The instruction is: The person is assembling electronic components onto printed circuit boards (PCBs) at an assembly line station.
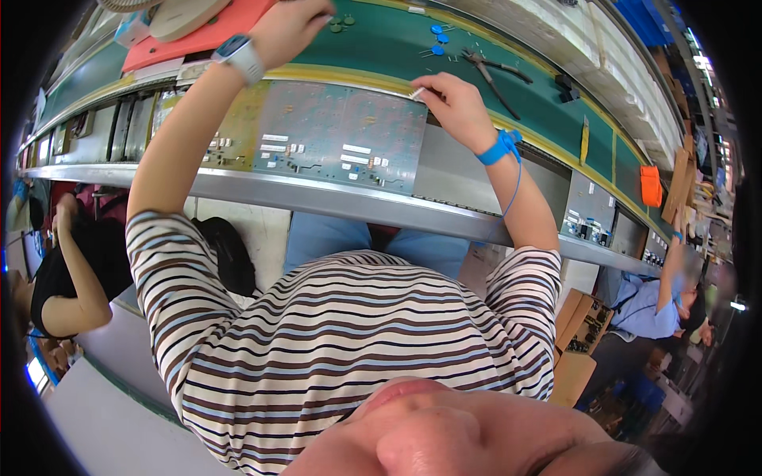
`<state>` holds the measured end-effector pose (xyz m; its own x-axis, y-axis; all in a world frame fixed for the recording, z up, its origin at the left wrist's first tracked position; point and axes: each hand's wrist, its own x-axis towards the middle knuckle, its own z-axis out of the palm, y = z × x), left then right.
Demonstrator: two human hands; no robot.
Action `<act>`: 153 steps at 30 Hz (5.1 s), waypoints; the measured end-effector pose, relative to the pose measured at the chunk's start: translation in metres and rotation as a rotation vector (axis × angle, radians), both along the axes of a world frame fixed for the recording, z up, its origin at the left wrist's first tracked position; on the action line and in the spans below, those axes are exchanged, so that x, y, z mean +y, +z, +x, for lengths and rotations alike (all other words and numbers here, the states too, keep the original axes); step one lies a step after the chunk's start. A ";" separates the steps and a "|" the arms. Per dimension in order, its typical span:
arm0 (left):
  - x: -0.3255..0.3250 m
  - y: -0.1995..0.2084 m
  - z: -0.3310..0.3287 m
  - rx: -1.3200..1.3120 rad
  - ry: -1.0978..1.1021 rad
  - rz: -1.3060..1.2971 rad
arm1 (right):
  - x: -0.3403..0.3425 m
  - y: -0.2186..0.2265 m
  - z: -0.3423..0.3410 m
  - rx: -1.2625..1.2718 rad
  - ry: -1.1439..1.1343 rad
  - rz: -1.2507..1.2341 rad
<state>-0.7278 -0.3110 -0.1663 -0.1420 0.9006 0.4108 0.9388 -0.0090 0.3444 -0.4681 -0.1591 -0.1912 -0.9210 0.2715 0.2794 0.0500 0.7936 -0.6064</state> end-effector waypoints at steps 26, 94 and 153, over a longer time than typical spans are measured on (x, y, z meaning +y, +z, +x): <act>-0.103 -0.064 -0.033 -0.172 0.499 -0.331 | -0.028 -0.002 -0.002 -0.139 -0.180 -0.196; -0.033 -0.053 0.048 -0.494 0.348 -0.376 | -0.023 -0.014 -0.021 -0.363 -0.296 0.077; 0.052 -0.069 -0.021 0.376 0.374 -0.326 | -0.042 -0.019 0.053 -0.162 0.119 -0.061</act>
